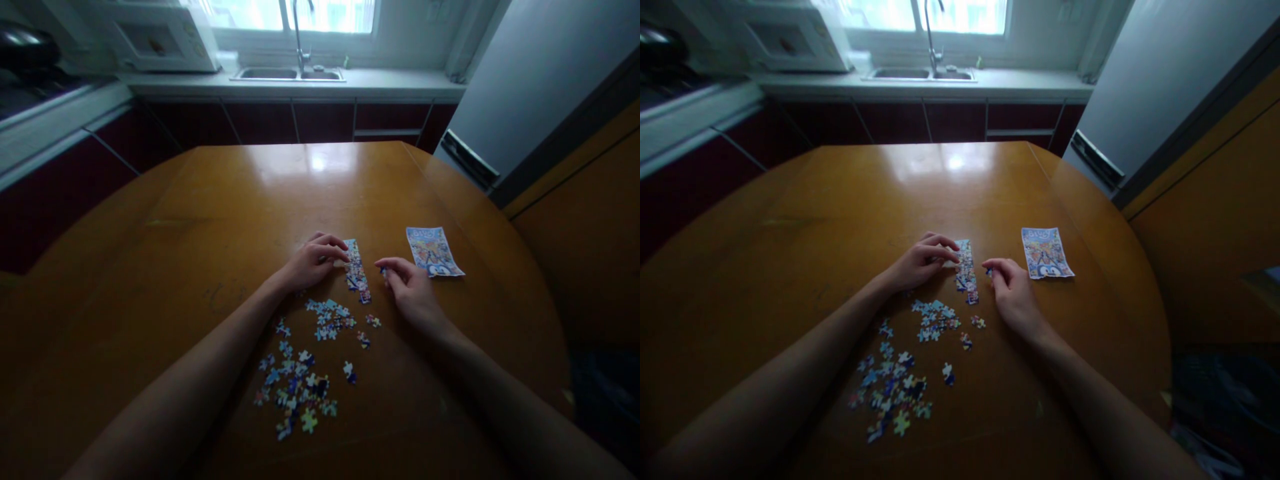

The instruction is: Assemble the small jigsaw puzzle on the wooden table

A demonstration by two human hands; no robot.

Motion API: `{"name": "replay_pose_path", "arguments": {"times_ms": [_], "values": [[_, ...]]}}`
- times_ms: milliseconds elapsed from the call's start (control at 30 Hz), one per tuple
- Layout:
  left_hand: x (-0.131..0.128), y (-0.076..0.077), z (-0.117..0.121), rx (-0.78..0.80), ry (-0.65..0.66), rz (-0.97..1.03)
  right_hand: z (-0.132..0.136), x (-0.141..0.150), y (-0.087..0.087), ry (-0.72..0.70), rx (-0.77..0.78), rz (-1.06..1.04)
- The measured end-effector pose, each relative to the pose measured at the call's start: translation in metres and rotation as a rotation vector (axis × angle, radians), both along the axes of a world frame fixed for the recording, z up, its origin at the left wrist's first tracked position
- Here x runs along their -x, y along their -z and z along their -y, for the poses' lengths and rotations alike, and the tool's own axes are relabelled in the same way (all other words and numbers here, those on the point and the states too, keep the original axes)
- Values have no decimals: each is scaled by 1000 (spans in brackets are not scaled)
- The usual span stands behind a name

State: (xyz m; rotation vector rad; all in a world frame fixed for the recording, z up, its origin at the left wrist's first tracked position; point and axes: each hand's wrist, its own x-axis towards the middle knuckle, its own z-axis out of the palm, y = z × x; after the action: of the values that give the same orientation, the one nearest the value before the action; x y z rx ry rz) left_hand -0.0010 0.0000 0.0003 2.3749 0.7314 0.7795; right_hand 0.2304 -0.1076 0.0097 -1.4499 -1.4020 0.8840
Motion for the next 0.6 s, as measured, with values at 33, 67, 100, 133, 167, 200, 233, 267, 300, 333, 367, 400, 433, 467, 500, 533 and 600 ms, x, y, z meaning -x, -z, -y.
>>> {"name": "replay_pose_path", "arguments": {"times_ms": [33,67,100,133,167,200,233,267,300,333,367,400,433,467,500,533,600], "values": [[0,0,0,-1,1,-1,0,0,0,11,13,-36],[0,-1,0,-1,1,-4,-1,1,1,21,21,-67],[0,-1,0,0,1,-6,-1,1,1,31,25,-89],[0,-2,1,2,0,-10,-1,2,1,37,26,-99],[0,-2,1,5,-2,-13,0,3,1,44,23,-103],[0,-2,1,6,-5,-14,1,4,0,48,19,-105],[0,-1,0,6,-6,-14,2,5,0,47,18,-109],[0,-1,0,5,-6,-12,3,6,0,40,22,-116],[0,0,0,2,-4,-10,4,8,1,32,28,-126],[0,1,0,-1,-1,-6,5,10,1,22,36,-136],[0,1,0,-5,1,-2,6,12,2,9,45,-144],[0,2,-1,-5,3,1,7,14,3,-5,53,-144],[0,2,-1,-5,2,4,7,16,4,-15,53,-133],[0,2,-1,-3,1,7,8,18,5,-22,47,-114],[0,2,-1,0,0,8,8,20,7,-26,38,-88],[0,2,-1,3,-2,9,8,21,8,-28,28,-63],[0,2,-1,7,-1,9,8,24,12,-36,5,-25]]}}
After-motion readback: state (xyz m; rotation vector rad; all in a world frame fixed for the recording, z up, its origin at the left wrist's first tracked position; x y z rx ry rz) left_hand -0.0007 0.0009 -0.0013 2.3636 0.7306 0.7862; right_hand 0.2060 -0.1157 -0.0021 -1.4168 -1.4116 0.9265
